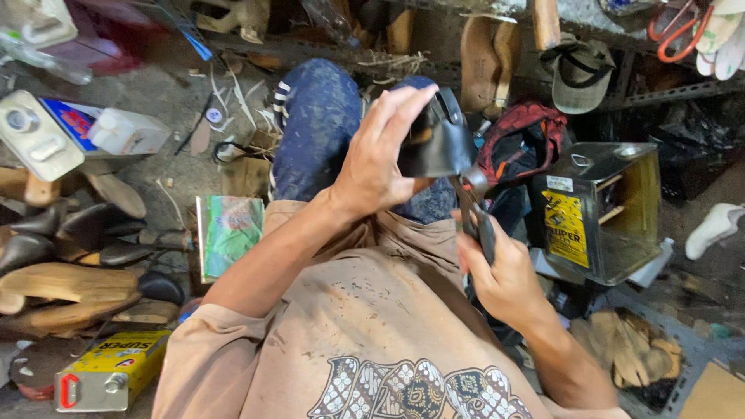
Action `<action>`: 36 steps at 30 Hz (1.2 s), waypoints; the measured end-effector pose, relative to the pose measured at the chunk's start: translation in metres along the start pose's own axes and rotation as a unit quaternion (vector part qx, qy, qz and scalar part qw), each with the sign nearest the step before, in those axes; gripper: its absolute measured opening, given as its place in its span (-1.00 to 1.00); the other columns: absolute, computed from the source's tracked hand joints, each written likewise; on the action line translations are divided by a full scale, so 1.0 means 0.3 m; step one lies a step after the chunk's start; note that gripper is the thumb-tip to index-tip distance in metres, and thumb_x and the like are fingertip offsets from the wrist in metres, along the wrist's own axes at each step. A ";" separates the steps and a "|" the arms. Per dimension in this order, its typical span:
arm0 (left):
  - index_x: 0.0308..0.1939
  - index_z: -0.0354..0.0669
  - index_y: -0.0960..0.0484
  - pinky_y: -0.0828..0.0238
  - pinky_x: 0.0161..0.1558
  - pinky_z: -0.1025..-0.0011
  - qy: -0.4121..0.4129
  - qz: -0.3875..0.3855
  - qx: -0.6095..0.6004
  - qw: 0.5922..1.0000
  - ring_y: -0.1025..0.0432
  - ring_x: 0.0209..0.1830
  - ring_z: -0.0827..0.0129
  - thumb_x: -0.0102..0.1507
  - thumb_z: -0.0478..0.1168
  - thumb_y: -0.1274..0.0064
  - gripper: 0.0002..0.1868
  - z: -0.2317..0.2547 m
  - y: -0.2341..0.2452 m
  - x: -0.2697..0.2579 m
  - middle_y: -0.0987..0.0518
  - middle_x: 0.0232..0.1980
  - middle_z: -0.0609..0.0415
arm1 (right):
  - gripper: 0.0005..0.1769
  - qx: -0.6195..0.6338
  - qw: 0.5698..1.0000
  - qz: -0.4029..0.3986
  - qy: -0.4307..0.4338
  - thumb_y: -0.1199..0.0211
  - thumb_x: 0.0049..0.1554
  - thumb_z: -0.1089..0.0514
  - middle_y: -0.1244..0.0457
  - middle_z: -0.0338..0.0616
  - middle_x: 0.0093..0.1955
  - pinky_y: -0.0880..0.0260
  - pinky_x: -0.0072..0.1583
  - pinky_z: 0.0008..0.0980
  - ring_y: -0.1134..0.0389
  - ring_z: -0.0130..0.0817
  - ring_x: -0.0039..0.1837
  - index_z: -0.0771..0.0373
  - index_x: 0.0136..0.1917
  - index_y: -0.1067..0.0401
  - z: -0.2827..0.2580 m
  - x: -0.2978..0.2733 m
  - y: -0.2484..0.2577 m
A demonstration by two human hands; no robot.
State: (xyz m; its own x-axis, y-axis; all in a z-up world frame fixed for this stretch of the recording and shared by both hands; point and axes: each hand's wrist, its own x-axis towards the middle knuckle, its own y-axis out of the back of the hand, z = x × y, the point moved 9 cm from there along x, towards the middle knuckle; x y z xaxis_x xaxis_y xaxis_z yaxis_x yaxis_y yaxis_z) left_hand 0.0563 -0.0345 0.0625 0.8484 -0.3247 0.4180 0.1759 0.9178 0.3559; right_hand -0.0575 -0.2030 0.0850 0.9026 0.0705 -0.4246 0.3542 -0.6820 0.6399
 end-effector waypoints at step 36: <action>0.64 -0.24 -0.02 -0.28 0.35 -0.18 0.194 0.119 -0.899 0.374 -0.30 0.38 -0.25 0.28 0.06 -0.08 -0.04 -0.225 -0.089 -0.233 -0.01 0.67 -0.20 | -0.56 -0.231 0.970 -0.057 0.038 -0.12 0.20 -0.19 -0.30 -0.16 0.15 -0.30 0.28 -0.20 -0.34 -0.17 0.22 -0.02 0.26 -0.43 0.375 0.015 -0.186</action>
State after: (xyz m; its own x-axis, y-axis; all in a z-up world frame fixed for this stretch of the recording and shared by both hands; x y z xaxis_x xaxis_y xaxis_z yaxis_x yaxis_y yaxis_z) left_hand 0.0260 -0.0208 -0.0326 0.8941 -0.4476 -0.0171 -0.1716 -0.3070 -0.9361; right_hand -0.1008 -0.2465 -0.0246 0.8600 0.1926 -0.4725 0.5093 -0.2676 0.8179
